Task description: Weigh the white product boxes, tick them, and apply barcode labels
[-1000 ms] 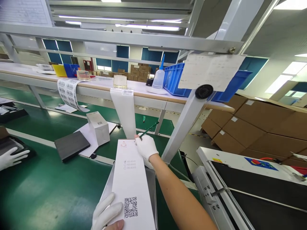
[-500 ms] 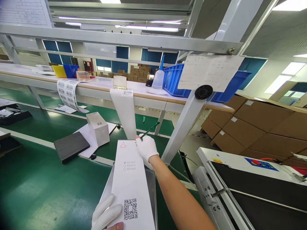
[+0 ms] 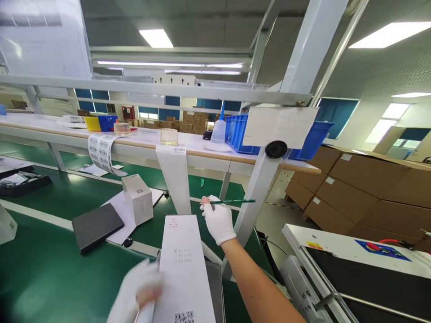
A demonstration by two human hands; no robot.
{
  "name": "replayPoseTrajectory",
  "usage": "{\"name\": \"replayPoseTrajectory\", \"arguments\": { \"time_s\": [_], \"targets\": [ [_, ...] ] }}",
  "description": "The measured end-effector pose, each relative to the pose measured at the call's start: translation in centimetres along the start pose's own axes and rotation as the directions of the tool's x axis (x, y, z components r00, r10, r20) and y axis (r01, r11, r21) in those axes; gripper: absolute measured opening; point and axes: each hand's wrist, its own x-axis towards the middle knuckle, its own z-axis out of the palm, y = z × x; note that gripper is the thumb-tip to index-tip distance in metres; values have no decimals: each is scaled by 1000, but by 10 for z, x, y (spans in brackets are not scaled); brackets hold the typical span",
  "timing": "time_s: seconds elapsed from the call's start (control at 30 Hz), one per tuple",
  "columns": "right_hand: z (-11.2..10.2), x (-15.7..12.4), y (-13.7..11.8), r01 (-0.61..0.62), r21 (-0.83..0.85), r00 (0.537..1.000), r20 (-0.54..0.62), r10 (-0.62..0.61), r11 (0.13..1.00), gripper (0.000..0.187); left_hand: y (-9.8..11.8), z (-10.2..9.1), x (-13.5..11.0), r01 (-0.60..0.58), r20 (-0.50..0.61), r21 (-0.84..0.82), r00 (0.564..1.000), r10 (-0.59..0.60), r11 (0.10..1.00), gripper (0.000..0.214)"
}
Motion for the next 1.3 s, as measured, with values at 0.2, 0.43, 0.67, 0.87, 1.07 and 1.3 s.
{"name": "replayPoseTrajectory", "arguments": {
  "time_s": [0.2, 0.43, 0.67, 0.87, 1.07, 1.3],
  "targets": [
    [-5, 50, -54, 491, -303, 844, -68, -532, 817, 42, -35, -6, 213, -177, -183, 268, 956, 230, 947, 36],
    [18, 109, -104, 619, -754, 614, 287, -736, 222, 24, -50, 9, 314, -37, -145, 557, 979, 142, 830, 47],
    [34, 124, -104, 581, -801, 652, 350, -672, 146, 14, -64, 10, 306, -69, -157, 550, 970, 185, 832, 43],
    [36, 112, -102, 723, -687, 439, 374, -817, 74, 24, -58, 2, 308, -111, -15, 628, 988, 155, 770, 71],
    [22, 26, -52, 631, -278, 765, 65, -641, 724, 26, -56, -24, 264, -310, 174, 517, 951, 256, 798, 83],
    [-32, -35, 27, -148, -70, 989, -34, 146, 986, 35, -7, -22, 15, -222, 192, 106, 961, 199, 969, 57]
  ]
}}
